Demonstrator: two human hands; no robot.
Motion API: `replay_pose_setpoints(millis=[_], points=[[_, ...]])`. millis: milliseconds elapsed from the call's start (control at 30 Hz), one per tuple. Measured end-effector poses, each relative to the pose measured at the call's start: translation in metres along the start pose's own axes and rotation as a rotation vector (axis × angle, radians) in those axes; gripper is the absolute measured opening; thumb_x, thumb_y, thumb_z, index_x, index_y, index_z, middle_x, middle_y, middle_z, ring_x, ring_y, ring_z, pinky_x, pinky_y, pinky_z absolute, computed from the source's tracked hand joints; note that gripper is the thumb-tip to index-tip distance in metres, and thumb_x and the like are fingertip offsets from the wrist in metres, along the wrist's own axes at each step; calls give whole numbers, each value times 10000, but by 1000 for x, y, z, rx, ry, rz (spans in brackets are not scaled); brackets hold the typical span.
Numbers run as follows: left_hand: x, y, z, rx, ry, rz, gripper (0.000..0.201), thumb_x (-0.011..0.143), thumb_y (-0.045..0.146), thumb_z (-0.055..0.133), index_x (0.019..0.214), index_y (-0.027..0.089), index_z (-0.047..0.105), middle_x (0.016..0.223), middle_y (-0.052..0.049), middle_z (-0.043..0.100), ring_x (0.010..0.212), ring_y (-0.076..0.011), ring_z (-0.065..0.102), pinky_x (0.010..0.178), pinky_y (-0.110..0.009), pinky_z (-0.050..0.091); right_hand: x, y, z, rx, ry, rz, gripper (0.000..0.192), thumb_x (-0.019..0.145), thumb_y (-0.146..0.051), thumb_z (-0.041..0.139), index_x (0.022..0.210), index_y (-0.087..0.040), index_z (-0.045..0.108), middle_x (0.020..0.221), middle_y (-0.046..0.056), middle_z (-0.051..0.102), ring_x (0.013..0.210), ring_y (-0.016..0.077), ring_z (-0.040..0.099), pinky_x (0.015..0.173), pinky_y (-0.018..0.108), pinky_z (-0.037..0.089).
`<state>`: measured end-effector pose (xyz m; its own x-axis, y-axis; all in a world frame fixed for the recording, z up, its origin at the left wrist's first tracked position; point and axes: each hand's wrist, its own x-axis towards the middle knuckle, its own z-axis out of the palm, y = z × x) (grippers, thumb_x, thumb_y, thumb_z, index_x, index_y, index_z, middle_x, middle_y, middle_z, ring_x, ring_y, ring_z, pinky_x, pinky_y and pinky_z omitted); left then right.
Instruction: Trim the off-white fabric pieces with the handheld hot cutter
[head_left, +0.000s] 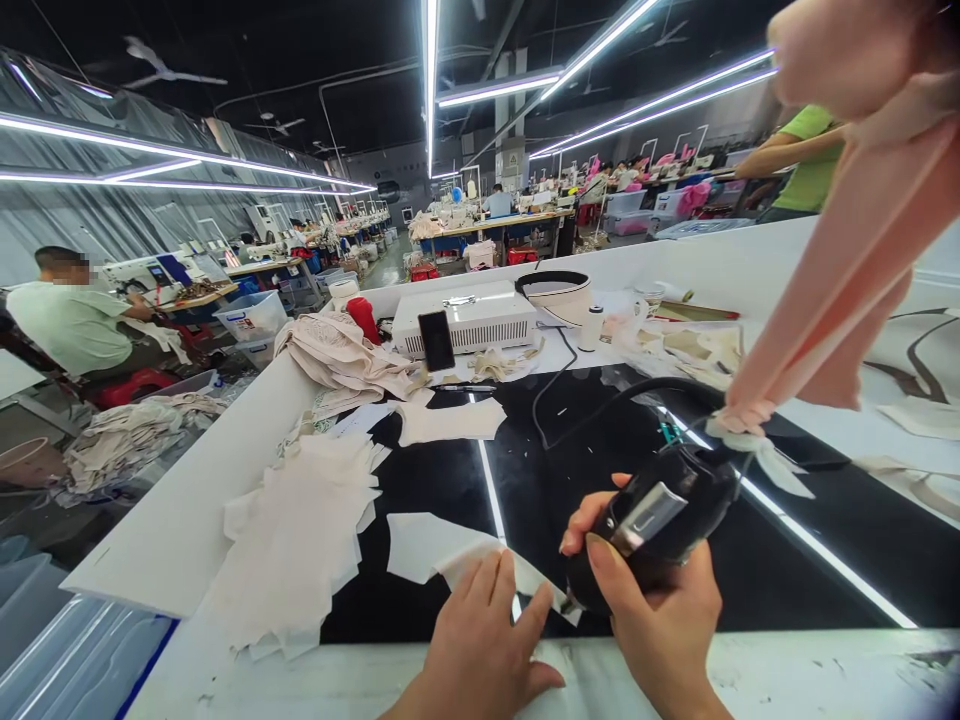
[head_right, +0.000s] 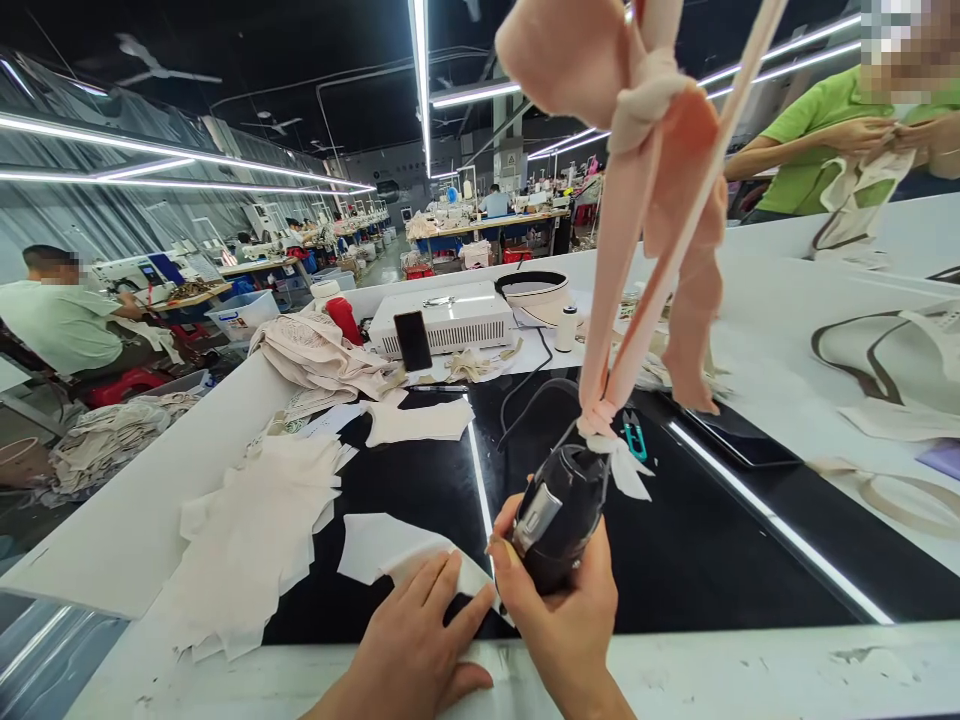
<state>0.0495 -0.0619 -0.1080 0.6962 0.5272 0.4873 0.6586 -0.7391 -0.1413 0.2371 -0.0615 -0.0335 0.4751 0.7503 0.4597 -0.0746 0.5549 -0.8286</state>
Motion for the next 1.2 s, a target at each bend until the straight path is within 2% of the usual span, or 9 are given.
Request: replay_pose_setpoints(millis=[133,233,300,400,600,733,900,967,1200], points=[[-2,1,2,23,56,28,1114,637,954,905,1480,256,694,1376,-216,795,1198,-374,828,989,-416,712,-2,-1,0,25,22,36,431,931,-261,913,1302,-294,697,883,-2,778,644,165,725,590,262,649],[-3,1,1,32,90,31,1027,755,981,796,1468,247,704,1359,-218,799,1198,-362,830,991,-406,706,4,-1,1,56,-26,10,423,931,-239,906,1298,-293,703,878,1,782,629,171,730,578,277,653],[-3,1,0,34,90,36,980,819,979,738,1464,242,706,1352,-221,801,1210,-358,828,1001,-407,702,11,-1,3,84,-1,-12,405,929,-229,895,1282,-287,705,865,-1,779,618,172,729,570,281,649],[-1,-1,-3,29,97,45,943,860,970,701,1451,236,713,1339,-224,806,1216,-356,828,1003,-402,702,23,1,10,134,55,-31,372,935,-216,865,1265,-285,708,846,-13,767,611,158,717,587,273,638],[0,-3,-8,7,142,30,869,926,966,603,1403,253,740,1315,-206,818,1191,-340,839,977,-387,711,29,14,21,160,10,-36,361,937,-225,851,1262,-290,708,850,-20,763,607,143,707,598,266,629],[-1,-5,-8,-22,125,26,868,917,962,621,1423,265,734,1355,-210,801,1227,-344,823,1005,-394,706,26,14,23,154,-8,-45,349,930,-222,849,1239,-284,699,837,-25,765,582,140,701,578,259,627],[-9,-7,-2,-54,13,47,963,804,929,799,1486,257,701,1459,-241,747,1310,-391,780,1065,-439,689,25,12,25,124,-19,-24,335,954,-193,814,1253,-283,692,839,-30,772,583,143,710,585,264,636],[-11,-9,0,-68,-12,48,964,811,913,814,1509,260,687,1499,-243,724,1343,-400,761,1084,-451,682,26,14,25,132,-23,-13,327,962,-200,810,1257,-284,694,846,-30,770,593,142,713,598,267,639],[-12,-10,3,-103,8,43,942,820,899,820,1498,257,689,1493,-227,728,1343,-393,760,1099,-467,678,28,21,30,176,-11,-2,351,947,-231,838,1260,-277,687,848,-34,762,606,140,711,610,262,629]])
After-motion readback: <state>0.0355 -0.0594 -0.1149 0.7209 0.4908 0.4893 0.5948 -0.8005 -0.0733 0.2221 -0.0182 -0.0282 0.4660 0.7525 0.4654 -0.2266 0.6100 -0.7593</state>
